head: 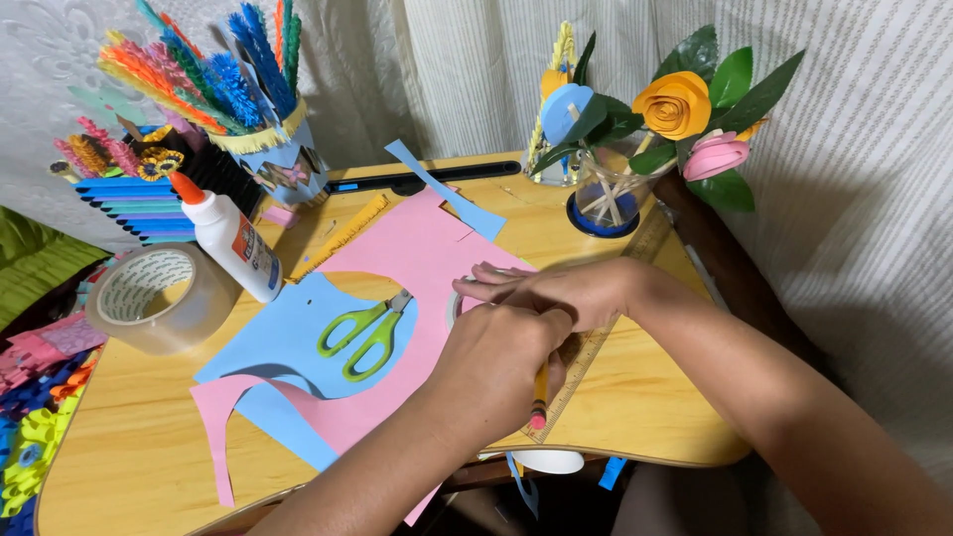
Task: Tracing a circle onto pink paper using a roll of tape as a guide and then cutting it out with scissors.
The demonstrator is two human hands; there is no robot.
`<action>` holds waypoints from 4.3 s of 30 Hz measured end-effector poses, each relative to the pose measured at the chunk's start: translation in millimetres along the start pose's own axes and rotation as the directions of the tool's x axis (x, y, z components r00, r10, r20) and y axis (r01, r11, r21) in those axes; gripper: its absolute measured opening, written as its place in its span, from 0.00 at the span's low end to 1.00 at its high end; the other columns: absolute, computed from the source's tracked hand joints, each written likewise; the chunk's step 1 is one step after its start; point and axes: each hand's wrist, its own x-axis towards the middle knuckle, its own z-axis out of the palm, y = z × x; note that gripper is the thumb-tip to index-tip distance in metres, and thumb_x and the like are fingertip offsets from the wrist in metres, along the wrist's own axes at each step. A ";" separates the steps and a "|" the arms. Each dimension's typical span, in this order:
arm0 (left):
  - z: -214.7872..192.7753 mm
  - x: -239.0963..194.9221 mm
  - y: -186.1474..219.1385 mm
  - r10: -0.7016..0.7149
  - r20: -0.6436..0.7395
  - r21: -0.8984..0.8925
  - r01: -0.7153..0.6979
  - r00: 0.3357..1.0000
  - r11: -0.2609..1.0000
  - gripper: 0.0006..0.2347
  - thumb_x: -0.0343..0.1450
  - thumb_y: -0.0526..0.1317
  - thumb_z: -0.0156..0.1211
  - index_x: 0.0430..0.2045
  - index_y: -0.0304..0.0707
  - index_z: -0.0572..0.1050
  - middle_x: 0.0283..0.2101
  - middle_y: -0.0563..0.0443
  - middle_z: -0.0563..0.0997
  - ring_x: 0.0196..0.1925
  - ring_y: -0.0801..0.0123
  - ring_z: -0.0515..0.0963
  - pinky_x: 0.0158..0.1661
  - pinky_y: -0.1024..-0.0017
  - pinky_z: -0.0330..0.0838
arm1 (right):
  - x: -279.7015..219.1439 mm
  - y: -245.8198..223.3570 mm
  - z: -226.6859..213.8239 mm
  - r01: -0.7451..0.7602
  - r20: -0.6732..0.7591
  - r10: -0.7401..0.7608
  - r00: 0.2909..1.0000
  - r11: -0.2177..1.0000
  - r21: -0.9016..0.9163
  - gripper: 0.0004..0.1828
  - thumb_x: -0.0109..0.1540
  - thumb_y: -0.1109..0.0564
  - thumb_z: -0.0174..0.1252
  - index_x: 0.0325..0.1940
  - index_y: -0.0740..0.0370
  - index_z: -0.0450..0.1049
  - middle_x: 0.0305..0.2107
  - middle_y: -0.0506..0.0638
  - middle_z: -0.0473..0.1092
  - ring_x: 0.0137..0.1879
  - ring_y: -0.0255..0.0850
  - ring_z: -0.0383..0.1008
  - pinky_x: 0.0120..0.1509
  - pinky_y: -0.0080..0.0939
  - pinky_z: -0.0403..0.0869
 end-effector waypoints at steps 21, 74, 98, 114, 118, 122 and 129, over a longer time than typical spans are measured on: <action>-29.7 -18.0 1.0 -0.005 -0.016 -0.074 0.004 1.000 0.997 0.03 0.59 0.35 0.59 0.22 0.40 0.74 0.22 0.45 0.78 0.30 0.43 0.80 0.31 0.53 0.72 | 4.0 2.2 -2.2 0.173 -0.004 -0.173 0.985 0.984 0.028 0.29 0.67 0.56 0.48 0.74 0.54 0.62 0.79 0.57 0.33 0.82 0.60 0.20 0.82 0.62 0.31; -81.6 39.4 -89.5 -0.364 -0.021 -0.101 0.360 0.931 0.927 0.07 0.57 0.37 0.61 0.21 0.34 0.82 0.23 0.39 0.79 0.35 0.45 0.83 0.38 0.58 0.77 | -3.5 -13.6 11.4 0.152 -0.134 -0.149 0.980 0.988 0.015 0.36 0.62 0.46 0.65 0.74 0.51 0.67 0.79 0.54 0.32 0.81 0.54 0.20 0.77 0.63 0.29; -69.5 82.8 -82.0 -0.377 0.081 -0.003 0.379 0.923 0.926 0.11 0.59 0.42 0.63 0.26 0.33 0.82 0.27 0.38 0.82 0.41 0.40 0.85 0.43 0.51 0.79 | -6.9 -17.6 20.0 0.243 -0.191 -0.267 0.945 0.960 -0.140 0.40 0.62 0.34 0.58 0.75 0.53 0.64 0.78 0.56 0.42 0.81 0.58 0.37 0.76 0.67 0.40; -42.0 131.8 -24.9 -0.362 0.260 0.267 0.294 0.895 0.918 0.06 0.66 0.36 0.55 0.32 0.41 0.76 0.32 0.51 0.80 0.36 0.57 0.81 0.32 0.64 0.77 | -11.2 -32.6 19.9 0.270 -0.217 -0.344 0.913 0.912 -0.309 0.44 0.63 0.23 0.44 0.64 0.62 0.64 0.59 0.62 0.63 0.66 0.56 0.60 0.70 0.57 0.55; -41.1 126.5 -18.5 -0.353 0.242 0.223 0.302 0.904 0.927 0.05 0.66 0.38 0.55 0.30 0.40 0.76 0.32 0.49 0.81 0.37 0.54 0.81 0.35 0.62 0.78 | -10.3 -24.1 27.2 0.203 -0.197 -0.293 0.935 0.903 -0.380 0.49 0.61 0.20 0.45 0.69 0.61 0.63 0.63 0.62 0.62 0.70 0.57 0.59 0.71 0.59 0.53; -43.5 119.7 -24.2 -0.356 0.218 0.197 0.316 0.909 0.928 0.07 0.66 0.40 0.57 0.33 0.39 0.77 0.33 0.48 0.81 0.38 0.55 0.81 0.35 0.62 0.78 | -9.9 -24.5 28.3 0.208 -0.170 -0.306 0.937 0.876 -0.435 0.53 0.62 0.21 0.45 0.74 0.66 0.57 0.69 0.67 0.54 0.76 0.61 0.50 0.75 0.63 0.46; -37.6 122.0 -12.2 -0.337 0.213 0.217 0.292 0.917 0.932 0.09 0.68 0.41 0.54 0.36 0.41 0.78 0.38 0.48 0.83 0.42 0.53 0.82 0.39 0.60 0.79 | -8.8 -18.6 33.5 0.154 -0.156 -0.252 0.955 0.872 -0.466 0.54 0.60 0.17 0.44 0.71 0.64 0.60 0.66 0.67 0.59 0.71 0.63 0.57 0.70 0.62 0.54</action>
